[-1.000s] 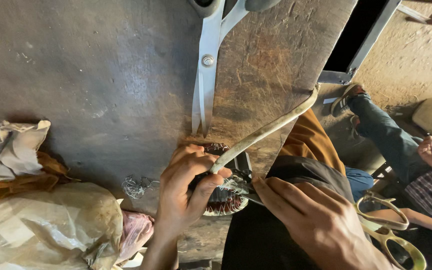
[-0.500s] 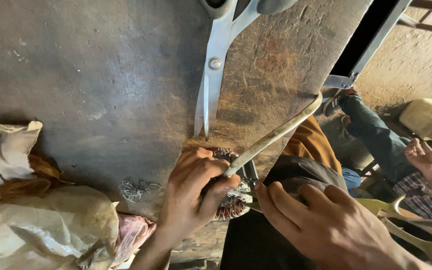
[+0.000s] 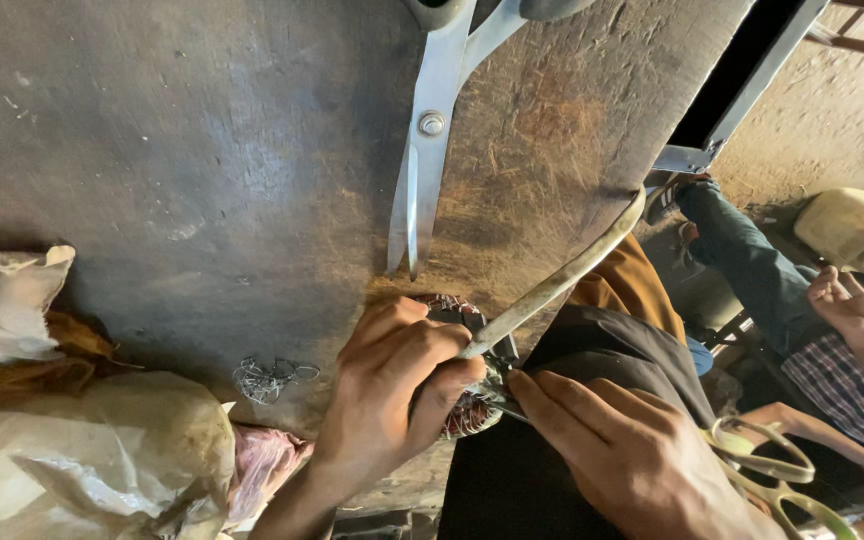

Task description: The person uses pliers and scissors to strip the insulation from a white cable connected to a circular electrical component. They then use their hands to pull and arrange the exposed wires on the workbench.

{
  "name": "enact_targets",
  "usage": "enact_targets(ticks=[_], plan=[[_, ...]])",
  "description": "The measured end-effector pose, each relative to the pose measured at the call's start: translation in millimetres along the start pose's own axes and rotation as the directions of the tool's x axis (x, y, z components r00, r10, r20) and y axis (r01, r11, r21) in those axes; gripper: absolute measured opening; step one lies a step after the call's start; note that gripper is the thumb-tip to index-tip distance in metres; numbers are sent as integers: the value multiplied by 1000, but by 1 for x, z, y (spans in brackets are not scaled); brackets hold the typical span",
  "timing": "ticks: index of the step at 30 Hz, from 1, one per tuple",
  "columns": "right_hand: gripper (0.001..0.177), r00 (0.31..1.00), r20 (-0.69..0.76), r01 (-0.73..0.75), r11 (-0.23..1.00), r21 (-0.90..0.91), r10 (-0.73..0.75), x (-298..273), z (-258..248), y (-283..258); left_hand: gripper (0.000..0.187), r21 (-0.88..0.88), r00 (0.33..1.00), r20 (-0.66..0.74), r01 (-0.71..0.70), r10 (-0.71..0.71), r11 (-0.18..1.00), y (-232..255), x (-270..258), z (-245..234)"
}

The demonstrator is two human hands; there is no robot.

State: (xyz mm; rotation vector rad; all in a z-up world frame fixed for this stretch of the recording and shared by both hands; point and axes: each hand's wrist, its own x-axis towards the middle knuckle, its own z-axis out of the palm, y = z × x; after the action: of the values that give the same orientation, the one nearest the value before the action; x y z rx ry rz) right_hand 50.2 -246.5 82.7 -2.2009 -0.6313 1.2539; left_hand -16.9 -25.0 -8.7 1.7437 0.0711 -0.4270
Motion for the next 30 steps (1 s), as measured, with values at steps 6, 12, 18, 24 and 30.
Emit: enact_targets(ticks=[6, 12, 18, 24, 30], plan=[[52, 984, -143, -85, 987, 140, 105, -3, 16, -5, 18, 38, 1000, -14, -15, 16, 999, -5, -3, 8], [43, 988, -39, -138, 962, 237, 151, -4, 15, 1, 19, 20, 1000, 8, -10, 10, 1000, 7, 3, -2], [18, 989, 16, -150, 970, 191, 150, 1, 19, 0, 19, 2, 1000, -7, 29, -29, 1000, 15, 6, -7], [17, 978, 58, -210, 948, 239, 201, 1, 30, 5, 18, -35, 998, -20, 56, -57, 998, 11, 4, -6], [20, 987, 49, -160, 948, 275, 152, -1, 41, 15, 17, -46, 999, -32, 35, -37, 998, 6, -1, -3]])
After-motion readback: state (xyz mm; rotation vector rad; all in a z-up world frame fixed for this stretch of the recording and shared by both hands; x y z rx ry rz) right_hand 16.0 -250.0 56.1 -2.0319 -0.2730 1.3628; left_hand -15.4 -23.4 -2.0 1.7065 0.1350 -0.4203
